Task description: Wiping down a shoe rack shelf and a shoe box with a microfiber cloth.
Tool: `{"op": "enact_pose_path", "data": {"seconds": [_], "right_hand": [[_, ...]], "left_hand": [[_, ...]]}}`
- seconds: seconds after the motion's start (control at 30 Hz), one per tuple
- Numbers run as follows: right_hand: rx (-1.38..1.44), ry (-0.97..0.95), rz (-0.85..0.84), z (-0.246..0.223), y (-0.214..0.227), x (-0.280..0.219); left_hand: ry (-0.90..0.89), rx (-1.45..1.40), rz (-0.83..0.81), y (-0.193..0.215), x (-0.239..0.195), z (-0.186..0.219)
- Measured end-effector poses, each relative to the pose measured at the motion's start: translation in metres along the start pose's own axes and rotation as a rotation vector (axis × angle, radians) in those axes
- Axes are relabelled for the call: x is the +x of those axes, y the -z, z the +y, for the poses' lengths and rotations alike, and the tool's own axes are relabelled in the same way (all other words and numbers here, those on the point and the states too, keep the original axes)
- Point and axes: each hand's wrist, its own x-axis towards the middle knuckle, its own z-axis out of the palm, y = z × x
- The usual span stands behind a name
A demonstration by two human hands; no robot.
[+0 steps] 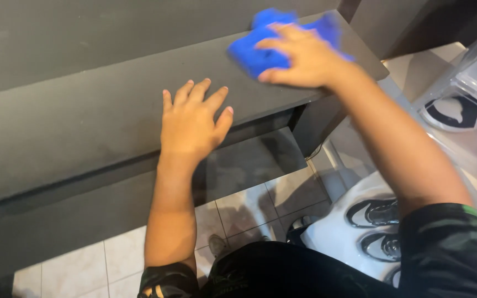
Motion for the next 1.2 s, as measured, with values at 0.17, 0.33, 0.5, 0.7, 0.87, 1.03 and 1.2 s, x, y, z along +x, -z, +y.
{"op": "enact_pose_path", "data": {"seconds": [0.17,0.33,0.5,0.7,0.87,1.03,1.2], "right_hand": [[0.061,0.134,-0.083,-0.011,0.006,-0.010],[0.038,-0.161,-0.059,0.059,0.030,-0.025],[-0.037,-0.095,-0.057,0.014,0.011,0.004],[0.068,0.048,-0.299,-0.053,0.021,0.003],[0.050,-0.075,-0.208,0.041,0.037,-0.028],[-0.023,-0.070,-0.093,0.040,0.013,-0.040],[0.080,0.056,-0.233,-0.067,0.012,-0.045]], "left_hand": [[-0.033,-0.040,0.100,0.007,-0.005,0.001],[0.027,-0.085,0.023,0.014,-0.003,0.008],[0.045,-0.039,0.047,0.008,0.000,0.006],[0.020,-0.033,0.078,0.010,-0.005,0.005],[-0.067,0.078,0.220,-0.002,-0.011,-0.001],[-0.089,0.134,0.301,0.011,-0.034,0.001],[-0.117,0.157,0.388,0.008,-0.036,0.000]]}}
